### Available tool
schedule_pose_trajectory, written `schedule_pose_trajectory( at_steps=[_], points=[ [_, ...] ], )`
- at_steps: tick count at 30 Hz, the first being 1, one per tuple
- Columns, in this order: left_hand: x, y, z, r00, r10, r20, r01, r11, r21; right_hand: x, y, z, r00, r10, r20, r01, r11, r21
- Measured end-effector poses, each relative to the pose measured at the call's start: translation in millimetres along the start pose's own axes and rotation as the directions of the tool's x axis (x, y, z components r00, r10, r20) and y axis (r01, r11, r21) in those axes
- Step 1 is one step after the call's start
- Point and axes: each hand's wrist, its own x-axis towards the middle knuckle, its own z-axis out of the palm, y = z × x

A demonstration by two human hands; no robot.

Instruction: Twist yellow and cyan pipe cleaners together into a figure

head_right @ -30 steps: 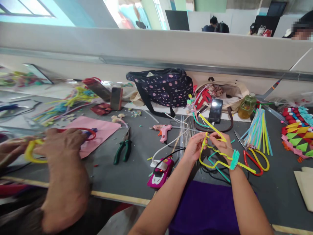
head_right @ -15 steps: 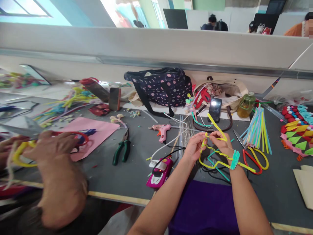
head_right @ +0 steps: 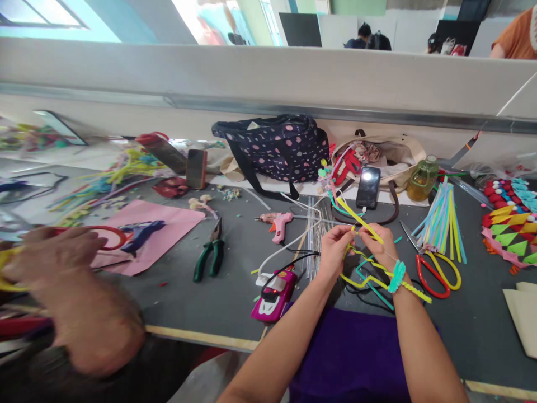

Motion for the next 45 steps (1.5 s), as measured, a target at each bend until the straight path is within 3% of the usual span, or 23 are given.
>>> schedule_pose_trajectory(
  at_steps=[5,10,13,20,26,32,36,41,45],
  points=[
    [1.8,-0.7,-0.6,1.000,-0.019,-0.020,0.018,0.999,-0.041,-1.3,-4.7,3.6,0.999,0.003,-0.042,-0.002,1.000,0.003],
    [6.7,-2.6,-3.2,0.993,-0.103,0.050,0.111,0.974,-0.196,-3.7,-8.8,10.6,0.987,0.147,-0.068,-0.118,0.939,0.323],
    [8.3,-3.9,-4.5,0.986,-0.141,0.084,0.158,0.955,-0.250,-4.3,-8.4,17.6,0.971,0.228,-0.077,-0.174,0.887,0.429],
    [6.7,-2.4,-5.0,0.973,-0.164,0.162,0.206,0.936,-0.286,-4.6,-10.2,25.3,0.978,0.205,-0.034,-0.162,0.856,0.491],
    [8.0,0.7,-6.1,0.976,-0.191,0.101,0.213,0.924,-0.317,-0.3,-7.5,15.1,0.940,0.288,-0.182,-0.170,0.860,0.481],
    [11.0,4.9,-9.0,0.965,-0.237,0.108,0.260,0.903,-0.342,6.7,2.0,-8.7,0.900,0.295,-0.322,-0.053,0.806,0.590],
    [12.7,3.9,-9.0,0.941,-0.289,0.173,0.334,0.873,-0.355,7.0,1.1,-8.6,0.923,0.266,-0.278,-0.044,0.791,0.610],
    [10.5,2.8,-6.5,0.928,-0.293,0.232,0.359,0.869,-0.339,3.0,-3.4,11.1,0.927,0.313,-0.205,-0.158,0.825,0.543],
    [9.1,2.5,-5.2,0.933,-0.268,0.241,0.338,0.883,-0.325,-0.6,-5.6,20.6,0.939,0.340,-0.045,-0.262,0.797,0.545]
  ],
)
